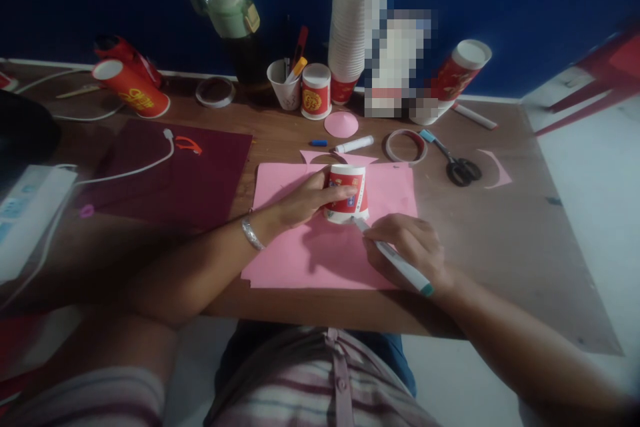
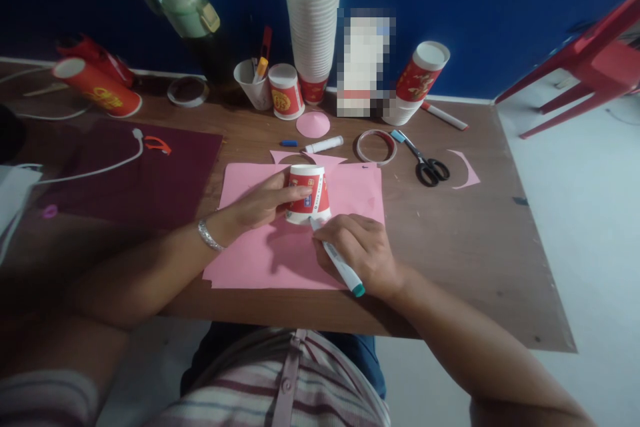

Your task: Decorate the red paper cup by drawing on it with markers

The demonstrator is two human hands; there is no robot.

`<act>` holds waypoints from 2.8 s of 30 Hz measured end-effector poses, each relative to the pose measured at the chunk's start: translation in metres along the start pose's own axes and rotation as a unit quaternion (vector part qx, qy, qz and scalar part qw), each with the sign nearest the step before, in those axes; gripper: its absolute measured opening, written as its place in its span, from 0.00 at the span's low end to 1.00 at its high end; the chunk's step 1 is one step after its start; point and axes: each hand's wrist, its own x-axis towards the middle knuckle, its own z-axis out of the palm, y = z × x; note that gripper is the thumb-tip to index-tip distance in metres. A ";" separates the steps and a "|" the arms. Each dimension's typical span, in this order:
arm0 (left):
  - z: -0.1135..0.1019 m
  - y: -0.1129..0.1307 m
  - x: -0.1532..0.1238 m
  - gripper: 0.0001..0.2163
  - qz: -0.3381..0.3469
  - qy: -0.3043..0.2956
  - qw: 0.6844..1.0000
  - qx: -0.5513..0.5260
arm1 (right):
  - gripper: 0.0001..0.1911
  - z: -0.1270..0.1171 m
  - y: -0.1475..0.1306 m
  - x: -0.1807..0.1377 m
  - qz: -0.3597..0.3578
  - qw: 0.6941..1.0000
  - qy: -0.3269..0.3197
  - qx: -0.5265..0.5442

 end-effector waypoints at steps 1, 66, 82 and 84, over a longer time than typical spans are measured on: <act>0.000 0.000 0.000 0.20 -0.002 0.006 1.000 0.001 | 0.12 0.000 0.000 0.000 0.000 1.000 0.002 -0.003; -0.002 -0.003 0.000 0.23 -0.008 0.008 1.000 0.004 | 0.13 0.001 0.000 -0.003 0.000 0.999 -0.032 0.013; -0.001 0.000 0.000 0.19 0.006 -0.004 1.000 0.012 | 0.12 0.000 0.001 -0.001 -0.009 1.000 0.018 0.008; -0.001 0.000 0.000 0.20 0.002 -0.007 1.000 0.013 | 0.12 0.000 0.002 -0.001 -0.016 1.000 0.016 0.004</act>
